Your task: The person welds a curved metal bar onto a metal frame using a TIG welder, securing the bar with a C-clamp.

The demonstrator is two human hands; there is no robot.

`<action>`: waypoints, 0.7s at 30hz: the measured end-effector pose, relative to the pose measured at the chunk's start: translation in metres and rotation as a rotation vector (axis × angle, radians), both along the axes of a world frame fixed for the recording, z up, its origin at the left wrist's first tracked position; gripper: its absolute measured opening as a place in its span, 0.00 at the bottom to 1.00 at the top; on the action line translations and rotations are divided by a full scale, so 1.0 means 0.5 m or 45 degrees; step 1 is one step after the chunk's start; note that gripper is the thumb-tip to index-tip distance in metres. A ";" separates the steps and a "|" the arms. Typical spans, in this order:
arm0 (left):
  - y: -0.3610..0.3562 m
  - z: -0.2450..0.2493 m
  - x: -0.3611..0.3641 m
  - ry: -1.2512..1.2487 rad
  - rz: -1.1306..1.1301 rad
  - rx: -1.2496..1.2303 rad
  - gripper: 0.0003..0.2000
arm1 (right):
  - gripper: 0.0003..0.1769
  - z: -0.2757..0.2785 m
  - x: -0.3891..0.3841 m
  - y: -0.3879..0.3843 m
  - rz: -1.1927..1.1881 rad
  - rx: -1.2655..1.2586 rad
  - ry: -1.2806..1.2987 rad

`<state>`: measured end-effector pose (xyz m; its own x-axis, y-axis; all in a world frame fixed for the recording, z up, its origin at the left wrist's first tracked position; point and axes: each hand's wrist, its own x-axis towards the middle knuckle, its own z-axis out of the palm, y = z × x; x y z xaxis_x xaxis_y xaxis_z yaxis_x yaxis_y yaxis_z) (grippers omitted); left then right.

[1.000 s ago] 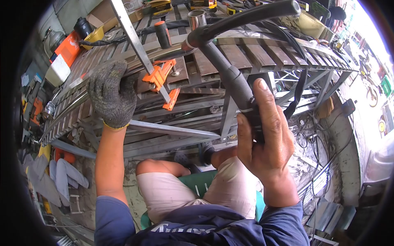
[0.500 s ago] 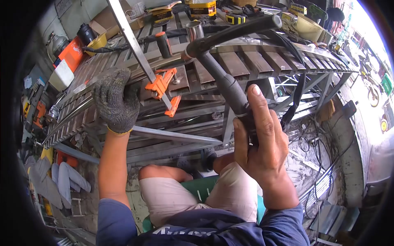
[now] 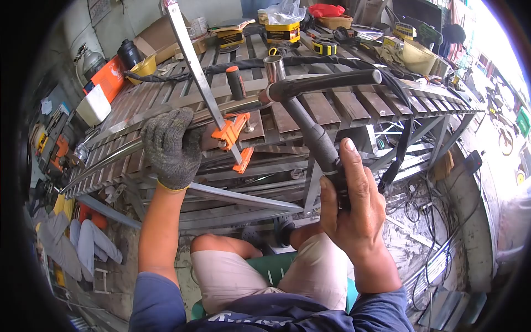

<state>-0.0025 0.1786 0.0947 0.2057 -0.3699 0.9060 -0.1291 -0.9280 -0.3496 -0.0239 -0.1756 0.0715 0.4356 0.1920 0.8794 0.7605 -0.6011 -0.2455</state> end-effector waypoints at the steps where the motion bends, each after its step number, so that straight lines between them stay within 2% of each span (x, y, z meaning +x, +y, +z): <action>1: -0.003 0.003 -0.003 0.001 0.018 0.010 0.18 | 0.32 0.001 0.000 0.001 0.001 0.001 0.006; 14: -0.003 -0.005 0.002 -0.009 -0.026 -0.066 0.16 | 0.38 0.013 0.017 0.008 0.017 0.017 -0.219; 21: -0.008 -0.006 -0.001 -0.024 -0.011 -0.061 0.18 | 0.38 0.011 0.010 0.009 0.030 0.015 -0.122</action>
<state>-0.0031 0.1748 0.0918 0.1858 -0.3276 0.9264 -0.1308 -0.9426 -0.3071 -0.0191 -0.1713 0.0772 0.3450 0.1904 0.9191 0.7948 -0.5802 -0.1782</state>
